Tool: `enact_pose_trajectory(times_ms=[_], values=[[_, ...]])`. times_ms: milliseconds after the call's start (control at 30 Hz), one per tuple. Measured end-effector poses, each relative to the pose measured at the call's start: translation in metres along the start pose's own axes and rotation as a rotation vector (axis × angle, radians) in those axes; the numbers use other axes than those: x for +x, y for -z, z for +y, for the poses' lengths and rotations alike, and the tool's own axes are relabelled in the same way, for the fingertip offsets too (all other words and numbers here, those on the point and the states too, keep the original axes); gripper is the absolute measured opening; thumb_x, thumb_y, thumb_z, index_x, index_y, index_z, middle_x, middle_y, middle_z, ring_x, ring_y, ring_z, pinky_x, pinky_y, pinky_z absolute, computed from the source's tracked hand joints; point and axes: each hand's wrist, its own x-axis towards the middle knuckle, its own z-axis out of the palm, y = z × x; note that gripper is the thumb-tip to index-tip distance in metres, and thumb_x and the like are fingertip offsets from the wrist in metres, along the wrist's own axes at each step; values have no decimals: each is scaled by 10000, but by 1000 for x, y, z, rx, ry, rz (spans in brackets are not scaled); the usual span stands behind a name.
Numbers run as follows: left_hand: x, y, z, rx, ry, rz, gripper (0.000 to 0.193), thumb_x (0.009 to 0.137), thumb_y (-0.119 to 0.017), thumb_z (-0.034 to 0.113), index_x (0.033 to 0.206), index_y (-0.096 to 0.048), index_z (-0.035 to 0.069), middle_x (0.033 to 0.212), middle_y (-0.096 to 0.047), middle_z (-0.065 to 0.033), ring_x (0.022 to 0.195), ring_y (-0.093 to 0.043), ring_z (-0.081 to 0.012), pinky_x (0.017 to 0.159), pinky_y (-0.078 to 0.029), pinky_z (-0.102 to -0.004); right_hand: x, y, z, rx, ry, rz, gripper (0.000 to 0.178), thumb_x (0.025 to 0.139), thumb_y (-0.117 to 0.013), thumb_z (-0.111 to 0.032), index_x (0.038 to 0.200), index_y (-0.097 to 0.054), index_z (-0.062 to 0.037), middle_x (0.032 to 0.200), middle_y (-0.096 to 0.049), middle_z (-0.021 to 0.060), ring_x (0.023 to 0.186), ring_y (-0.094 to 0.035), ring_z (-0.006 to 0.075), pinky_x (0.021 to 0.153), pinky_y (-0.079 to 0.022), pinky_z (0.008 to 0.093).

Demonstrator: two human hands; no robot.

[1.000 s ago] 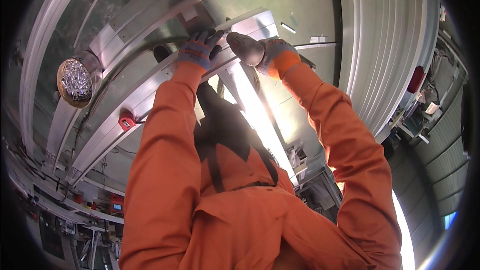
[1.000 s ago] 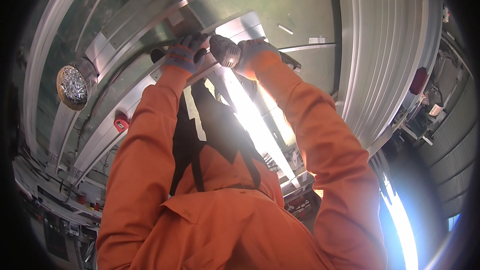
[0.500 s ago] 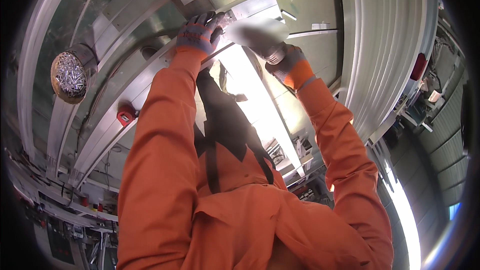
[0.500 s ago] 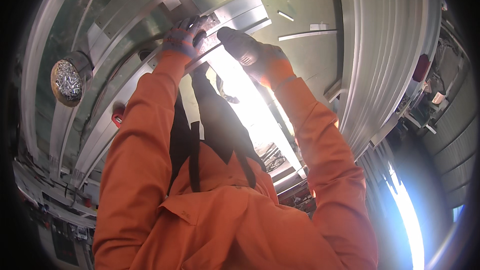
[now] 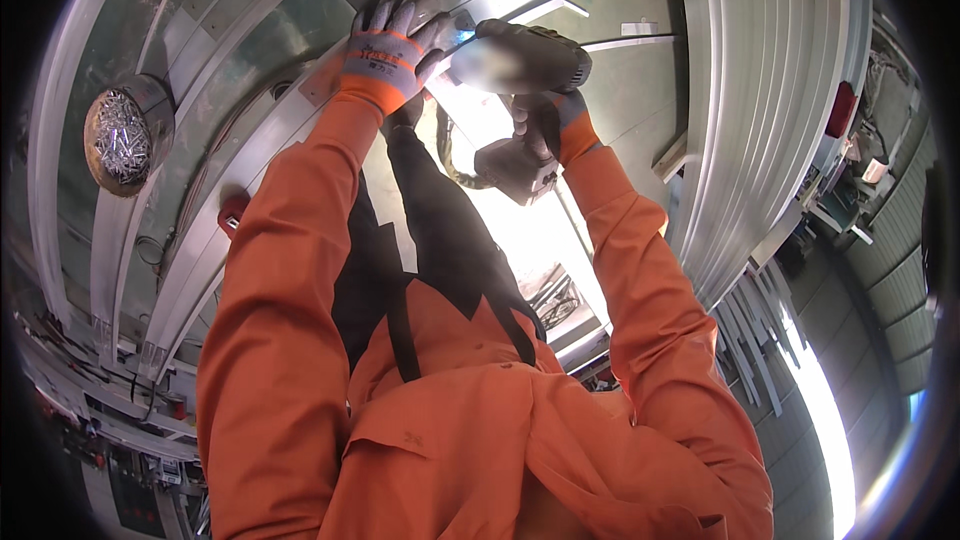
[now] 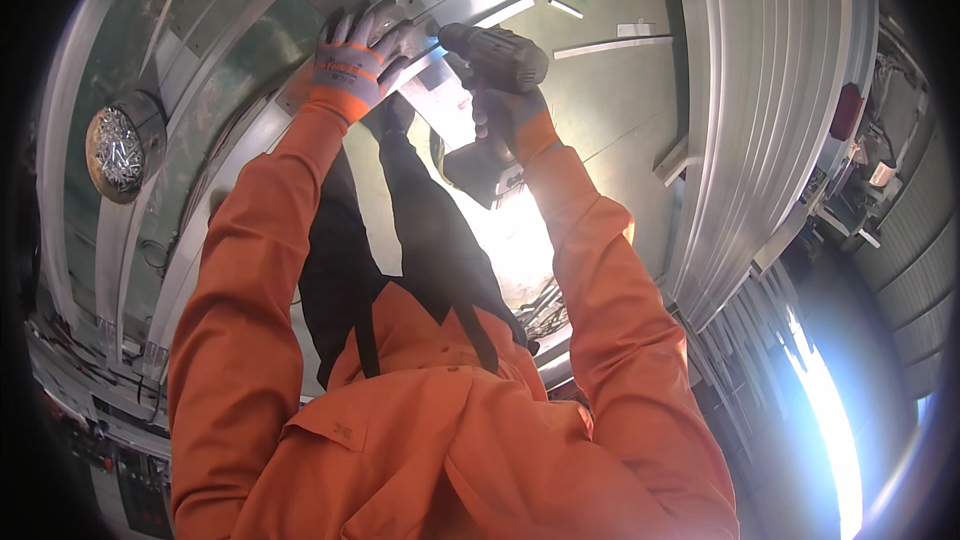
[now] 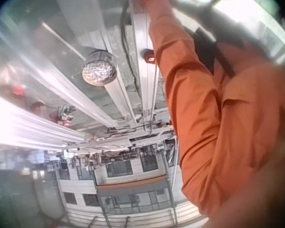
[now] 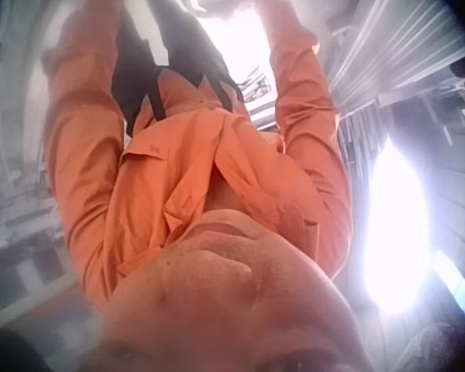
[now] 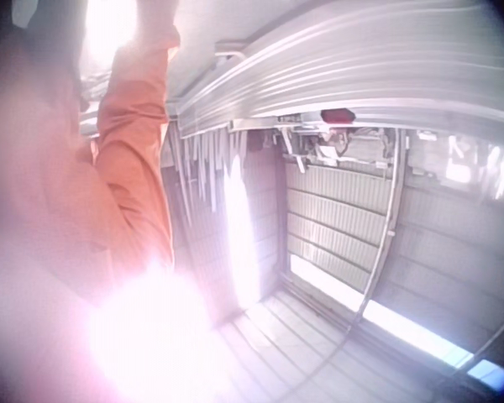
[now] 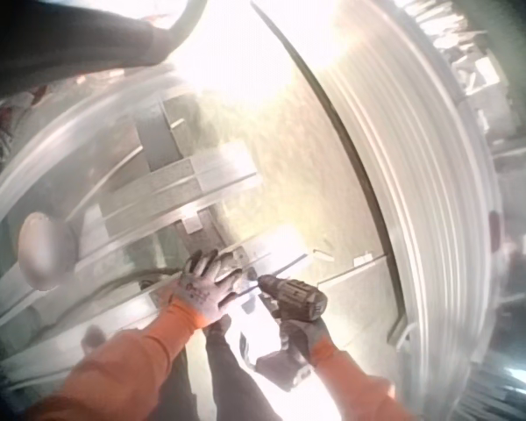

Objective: The person uses a cordless drill to fasten screws into a metal frame structure. They repeatedly pick screws from a nearby container and drive them into pre-drilled holes along the frame, securing the components together.

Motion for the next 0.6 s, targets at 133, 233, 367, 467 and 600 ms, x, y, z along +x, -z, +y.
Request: enact_pose_trajectory(times_ms=[133, 233, 367, 467, 600], values=[[-6, -7, -1, 48, -24, -30, 512, 983, -584, 512, 1479, -566, 384, 1627, -397, -44, 1467, -388, -351, 1220, -270, -578, 9, -1, -1, -103, -20, 2, 287, 838, -659, 23, 1119, -615, -7, 820, -631, 108, 592, -573, 203, 497, -445, 359], [-7, -13, -5, 31, -43, -12, 512, 989, -575, 516, 1484, -560, 386, 1637, -384, -41, 1472, -382, -349, 1224, -262, -580, 15, -7, 0, -238, 24, 46, 239, 833, -667, -12, 1070, -643, -8, 788, -644, 91, 594, -587, 181, 501, -458, 350], [-8, -17, -8, -39, -45, 27, 474, 1001, -532, 530, 1442, -602, 370, 1637, -395, -7, 1496, -360, -309, 1238, -212, -577, 24, -1, 11, -578, 93, 139, 188, 792, -712, -86, 962, -698, -6, 741, -678, 63, 621, -634, 162, 552, -514, 347], [-5, -15, -9, -25, -54, 4, 484, 1000, -535, 532, 1447, -598, 359, 1627, -403, -13, 1479, -379, -321, 1230, -230, -578, 28, 7, 7, -655, 64, 149, 219, 769, -732, -119, 953, -727, 0, 757, -704, 65, 654, -666, 164, 605, -546, 352], [-8, -17, -6, -56, -33, 36, 489, 996, -545, 523, 1443, -602, 331, 1620, -404, -17, 1459, -391, -330, 1221, -251, -582, 17, -7, -9, -830, 107, 167, 248, 779, -724, -133, 988, -735, -1, 781, -720, 80, 684, -690, 205, 646, -560, 362]])
